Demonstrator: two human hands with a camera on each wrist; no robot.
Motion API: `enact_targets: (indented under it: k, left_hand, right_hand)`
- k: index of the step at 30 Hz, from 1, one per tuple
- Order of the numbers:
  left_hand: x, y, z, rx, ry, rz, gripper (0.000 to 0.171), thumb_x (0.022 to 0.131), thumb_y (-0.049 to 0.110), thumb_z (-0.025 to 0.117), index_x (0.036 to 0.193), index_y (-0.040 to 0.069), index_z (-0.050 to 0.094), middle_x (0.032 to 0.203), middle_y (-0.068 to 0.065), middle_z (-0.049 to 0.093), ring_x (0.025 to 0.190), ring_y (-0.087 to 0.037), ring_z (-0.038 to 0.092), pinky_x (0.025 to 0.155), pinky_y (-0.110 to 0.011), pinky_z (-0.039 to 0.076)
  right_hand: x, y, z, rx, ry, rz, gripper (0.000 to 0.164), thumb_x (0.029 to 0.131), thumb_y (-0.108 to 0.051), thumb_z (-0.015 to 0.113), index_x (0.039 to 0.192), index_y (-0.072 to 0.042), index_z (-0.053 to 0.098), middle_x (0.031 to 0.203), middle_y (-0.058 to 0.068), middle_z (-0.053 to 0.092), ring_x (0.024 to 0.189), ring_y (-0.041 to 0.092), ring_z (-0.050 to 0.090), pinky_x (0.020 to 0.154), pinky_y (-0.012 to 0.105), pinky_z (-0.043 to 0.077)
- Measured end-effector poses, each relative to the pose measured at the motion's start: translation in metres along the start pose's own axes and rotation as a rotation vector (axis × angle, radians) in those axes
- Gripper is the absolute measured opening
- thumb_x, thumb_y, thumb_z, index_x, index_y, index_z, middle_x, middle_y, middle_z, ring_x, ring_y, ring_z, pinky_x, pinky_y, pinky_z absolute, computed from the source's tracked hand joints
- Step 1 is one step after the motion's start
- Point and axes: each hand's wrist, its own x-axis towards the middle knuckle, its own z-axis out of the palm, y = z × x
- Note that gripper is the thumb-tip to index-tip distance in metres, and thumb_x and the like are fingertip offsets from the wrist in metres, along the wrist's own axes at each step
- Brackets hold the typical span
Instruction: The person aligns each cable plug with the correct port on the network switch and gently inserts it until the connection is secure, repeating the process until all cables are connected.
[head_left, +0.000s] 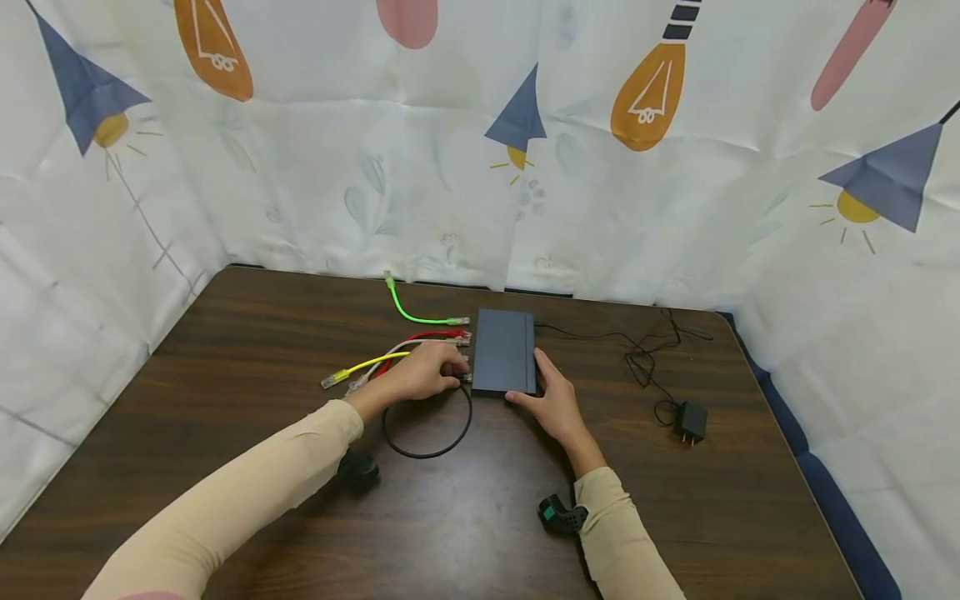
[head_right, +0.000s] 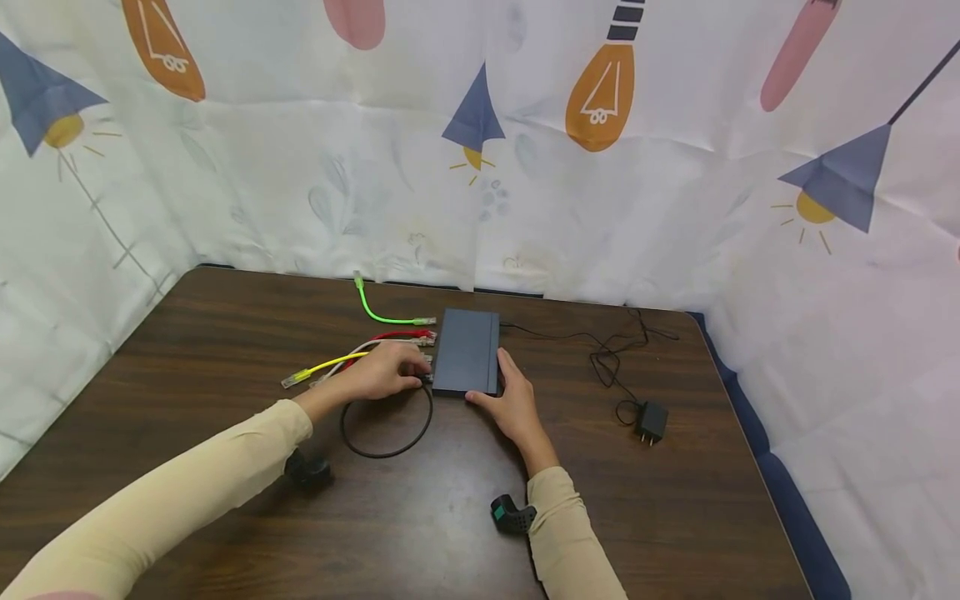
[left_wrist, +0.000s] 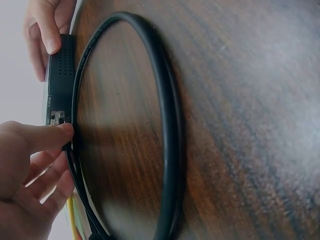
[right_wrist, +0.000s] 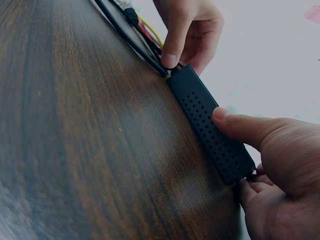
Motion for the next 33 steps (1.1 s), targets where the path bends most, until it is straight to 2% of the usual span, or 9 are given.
enact_targets:
  k: [33]
  left_hand:
    - [-0.0024,0.0009,-0.0062,0.024,-0.007,0.067,0.018,0.085,0.009,0.073,0.103,0.011,0.074,0.098,-0.003,0.069,0.082,-0.016,0.06,0.071,-0.026,0.047]
  right_hand:
    - [-0.0002,-0.0008,-0.0006,0.001,-0.009,0.012,0.095,0.081,-0.019,0.079,0.153,-0.001,0.021,0.16,0.019,0.019,0.147,0.03,0.025,0.114,0.04,0.032]
